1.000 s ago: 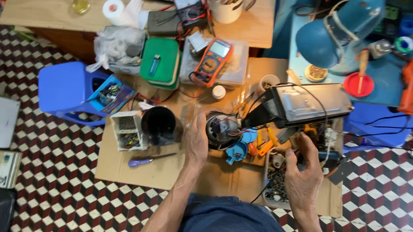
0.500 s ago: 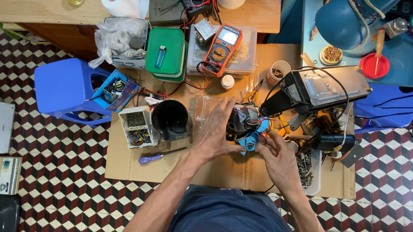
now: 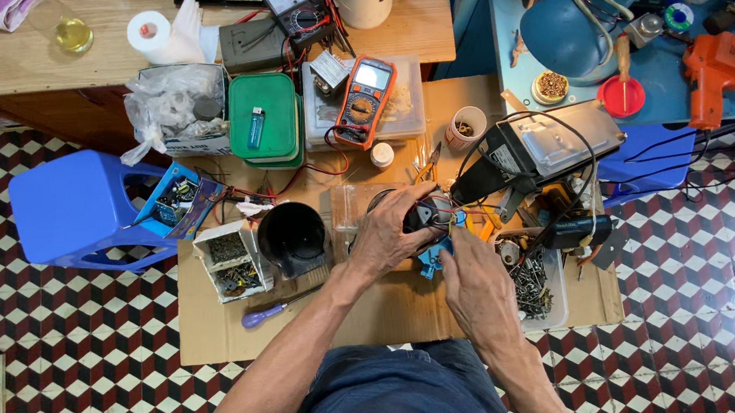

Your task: The person disassembles a black cylindrical appliance, cleans its interior, and reassembles it with a screwdriver. They use a flashlight to inspect the interior and handle wires and small parts on the workbench.

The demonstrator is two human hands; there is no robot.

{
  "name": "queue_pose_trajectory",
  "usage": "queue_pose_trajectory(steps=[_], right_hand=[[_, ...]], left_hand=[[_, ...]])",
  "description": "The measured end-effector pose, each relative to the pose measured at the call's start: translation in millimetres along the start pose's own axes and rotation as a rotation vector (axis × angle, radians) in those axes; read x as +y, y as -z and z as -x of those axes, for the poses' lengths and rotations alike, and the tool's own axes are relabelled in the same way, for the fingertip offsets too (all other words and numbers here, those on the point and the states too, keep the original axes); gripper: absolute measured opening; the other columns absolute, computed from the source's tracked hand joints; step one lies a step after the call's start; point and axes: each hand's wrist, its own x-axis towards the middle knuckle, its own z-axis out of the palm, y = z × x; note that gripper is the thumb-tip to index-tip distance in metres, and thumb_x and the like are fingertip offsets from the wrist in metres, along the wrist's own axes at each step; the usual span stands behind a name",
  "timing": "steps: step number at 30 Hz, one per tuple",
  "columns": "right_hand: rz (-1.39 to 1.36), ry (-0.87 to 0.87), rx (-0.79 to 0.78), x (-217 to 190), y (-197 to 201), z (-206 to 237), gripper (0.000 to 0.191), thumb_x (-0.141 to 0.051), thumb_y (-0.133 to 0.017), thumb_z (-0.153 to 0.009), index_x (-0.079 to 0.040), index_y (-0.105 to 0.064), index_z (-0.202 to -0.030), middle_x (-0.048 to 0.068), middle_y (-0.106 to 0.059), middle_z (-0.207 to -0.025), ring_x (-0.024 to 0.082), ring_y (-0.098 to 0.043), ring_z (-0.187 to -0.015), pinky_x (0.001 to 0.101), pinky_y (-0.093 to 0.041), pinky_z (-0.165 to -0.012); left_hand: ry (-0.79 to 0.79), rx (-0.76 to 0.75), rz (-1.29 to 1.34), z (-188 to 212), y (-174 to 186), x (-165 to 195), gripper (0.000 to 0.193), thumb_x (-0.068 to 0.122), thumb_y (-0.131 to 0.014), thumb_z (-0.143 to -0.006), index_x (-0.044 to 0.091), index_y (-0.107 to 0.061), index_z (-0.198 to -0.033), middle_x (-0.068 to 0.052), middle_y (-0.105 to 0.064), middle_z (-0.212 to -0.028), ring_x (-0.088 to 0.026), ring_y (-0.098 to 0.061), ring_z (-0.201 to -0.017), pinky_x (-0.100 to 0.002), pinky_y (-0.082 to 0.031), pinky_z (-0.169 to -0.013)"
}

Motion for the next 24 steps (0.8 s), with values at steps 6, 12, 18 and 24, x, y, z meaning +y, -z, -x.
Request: queue_pose_trajectory(steps=[6,12,18,24], right_hand=[[-0.477,-0.576,0.122,32.9,19.5,3.3,0.043,-0.021,-0.057,-0.103,-0.002,-0.05,-0.141,0.019,-0.062,-0.135,0.029,-0.065,-0.123,0.0386,-0.052,-0.102],[-0.444,-0.242,-0.033,47.7,-8.8,-11.4,0.064,-0.021,-0.054,-0.103,-0.001,-0.027,-0.158,0.022,-0.037,-0.162,0.036,-0.041,-0.147,0.0447,-0.036,-0.116],[-0.156,0.192,0.051,53.9,-44.3,-36.6,0.063,-0.016,-0.061,-0.1,-0.001,-0.037,-0.156,0.023,-0.034,-0.163,0.043,-0.033,-0.152,0.0496,-0.033,-0.122],[-0.161,0.202,0.046,55.5,-60.9,-44.6,0.054,-0.006,-0.07,-0.095,-0.003,-0.053,-0.146,0.021,-0.045,-0.156,0.041,-0.046,-0.145,0.0465,-0.043,-0.115]], left_hand=[[0.054,-0.022,0.002,-6.0,-4.1,-0.9,0.066,0.032,-0.086,-0.079,0.011,-0.061,-0.137,-0.013,-0.071,-0.127,-0.032,-0.067,-0.119,-0.041,-0.053,-0.102],[0.052,-0.109,0.053,-7.4,-12.6,-9.5,0.073,0.025,-0.082,-0.082,0.009,-0.054,-0.147,-0.018,-0.06,-0.145,-0.034,-0.057,-0.137,-0.042,-0.045,-0.114],[0.066,-0.061,-0.051,0.3,-11.9,-9.1,0.076,0.017,-0.077,-0.089,0.005,-0.046,-0.156,-0.023,-0.051,-0.157,-0.038,-0.046,-0.147,-0.043,-0.038,-0.12],[0.553,0.228,-0.021,85.8,16.3,11.4,0.056,0.025,-0.073,-0.093,0.01,-0.057,-0.144,-0.016,-0.065,-0.14,-0.027,-0.064,-0.128,-0.037,-0.05,-0.108]])
